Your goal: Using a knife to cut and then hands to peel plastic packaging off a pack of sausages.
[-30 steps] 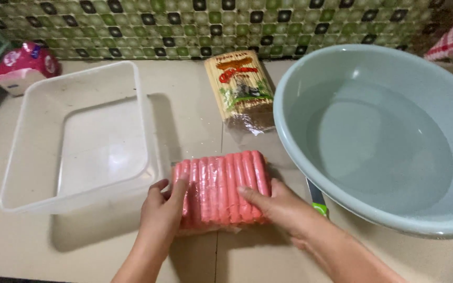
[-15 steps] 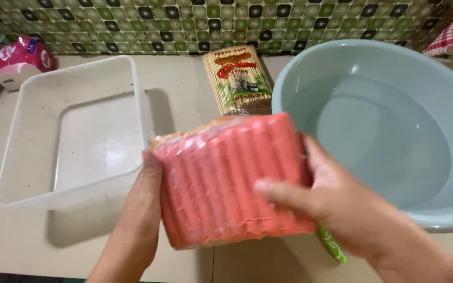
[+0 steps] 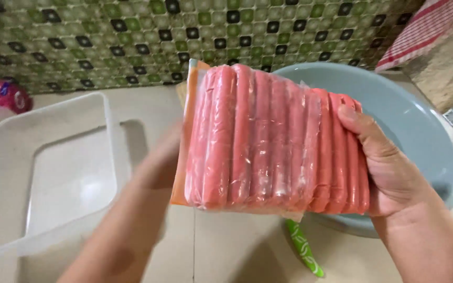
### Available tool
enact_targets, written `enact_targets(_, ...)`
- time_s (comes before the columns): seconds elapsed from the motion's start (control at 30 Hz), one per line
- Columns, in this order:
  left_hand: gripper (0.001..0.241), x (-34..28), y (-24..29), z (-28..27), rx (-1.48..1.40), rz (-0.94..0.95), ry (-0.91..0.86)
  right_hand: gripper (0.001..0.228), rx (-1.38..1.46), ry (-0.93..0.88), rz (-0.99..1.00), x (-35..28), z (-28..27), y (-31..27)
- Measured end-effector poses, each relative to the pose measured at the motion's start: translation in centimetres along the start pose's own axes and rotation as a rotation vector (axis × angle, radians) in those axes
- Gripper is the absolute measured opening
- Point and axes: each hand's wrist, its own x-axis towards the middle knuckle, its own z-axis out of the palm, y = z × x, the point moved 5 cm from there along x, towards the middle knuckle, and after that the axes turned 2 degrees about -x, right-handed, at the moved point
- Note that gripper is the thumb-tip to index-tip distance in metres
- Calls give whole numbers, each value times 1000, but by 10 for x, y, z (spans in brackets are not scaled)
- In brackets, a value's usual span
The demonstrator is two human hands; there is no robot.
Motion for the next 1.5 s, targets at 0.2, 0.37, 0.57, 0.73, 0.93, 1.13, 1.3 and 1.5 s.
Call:
enact_targets(0.2,54,46,-7,48,62,-51,-70,62,124,-333,-37,28,-28,-10)
enact_targets(0.37,60,77,-16,69,98,-99,-93,69,243,-759,-11,47,-40,-9)
enact_targets(0.57,69,101,-12,66,125,-107,-102,66,0,-66,263,53,-44,-16)
enact_targets(0.73,77,205,-40,-42,142,-112,-108,58,-101,64,179,60,-41,-28)
enact_targets(0.93,86,234,-68,-120,157,-128,-92,68,-77,0,140,73,-35,-42)
enact_targets(1.13,95,118,11,54,174,-124,-94,65,-108,107,175,84,-41,-37)
enact_targets(1.3,103,105,-2,83,204,-191,-97,64,-49,129,213,94,-57,-27)
enact_targets(1.5,113,100,-6,96,233,-207,-108,66,-109,156,86,99,-68,-37)
